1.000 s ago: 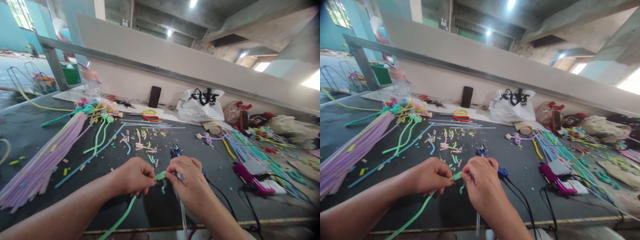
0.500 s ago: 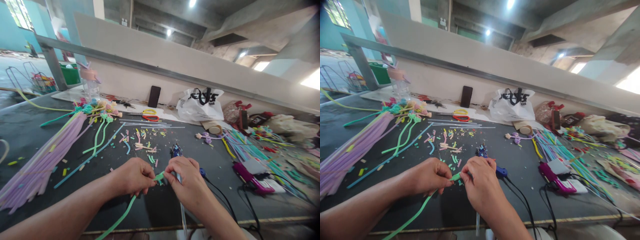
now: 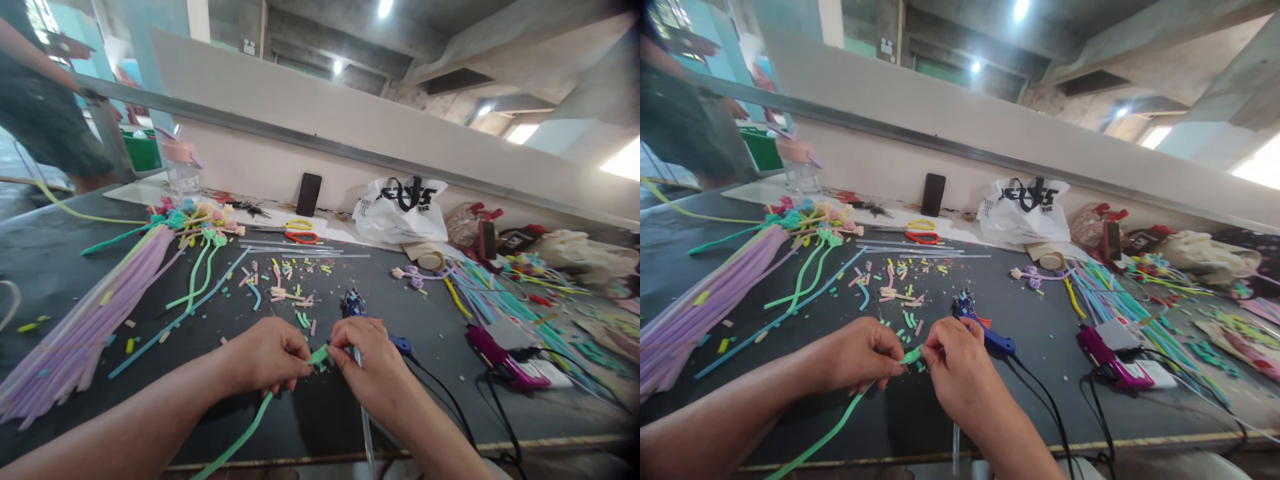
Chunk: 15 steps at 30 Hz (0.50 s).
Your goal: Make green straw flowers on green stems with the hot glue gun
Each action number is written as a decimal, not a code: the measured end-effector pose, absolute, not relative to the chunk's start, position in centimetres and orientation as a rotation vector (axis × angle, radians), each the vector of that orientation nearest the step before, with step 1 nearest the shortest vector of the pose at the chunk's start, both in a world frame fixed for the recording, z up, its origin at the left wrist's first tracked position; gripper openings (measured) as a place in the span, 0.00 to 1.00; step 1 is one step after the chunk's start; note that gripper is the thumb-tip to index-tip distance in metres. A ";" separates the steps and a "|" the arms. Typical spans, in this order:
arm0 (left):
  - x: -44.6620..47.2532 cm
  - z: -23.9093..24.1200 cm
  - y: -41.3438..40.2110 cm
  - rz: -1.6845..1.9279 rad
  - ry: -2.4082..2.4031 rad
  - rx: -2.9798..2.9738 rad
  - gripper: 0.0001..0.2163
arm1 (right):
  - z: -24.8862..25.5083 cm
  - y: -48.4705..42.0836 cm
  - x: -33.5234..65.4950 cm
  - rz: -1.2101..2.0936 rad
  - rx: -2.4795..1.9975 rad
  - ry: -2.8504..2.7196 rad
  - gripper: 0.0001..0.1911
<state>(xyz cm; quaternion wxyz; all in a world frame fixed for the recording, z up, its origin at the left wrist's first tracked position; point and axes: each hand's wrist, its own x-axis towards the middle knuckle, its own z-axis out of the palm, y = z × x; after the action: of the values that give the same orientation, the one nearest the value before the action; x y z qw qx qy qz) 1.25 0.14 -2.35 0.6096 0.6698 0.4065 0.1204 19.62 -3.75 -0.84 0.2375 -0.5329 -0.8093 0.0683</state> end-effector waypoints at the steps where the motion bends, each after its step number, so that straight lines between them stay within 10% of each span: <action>1: 1.3 -2.3 0.1 0.278 0.939 1.544 0.08 | -0.8 -3.8 19.6 0.201 -1.463 -2.204 0.08; 15: 1.2 -1.9 0.2 0.273 0.944 1.442 0.06 | 0.1 -3.9 19.7 0.170 -1.378 -2.145 0.10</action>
<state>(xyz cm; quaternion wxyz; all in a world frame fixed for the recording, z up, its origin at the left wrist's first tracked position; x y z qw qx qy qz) 1.24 0.23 -1.88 0.6430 0.6329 0.4143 0.1199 19.74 -3.88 0.13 0.2892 -0.5162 -0.8036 0.0637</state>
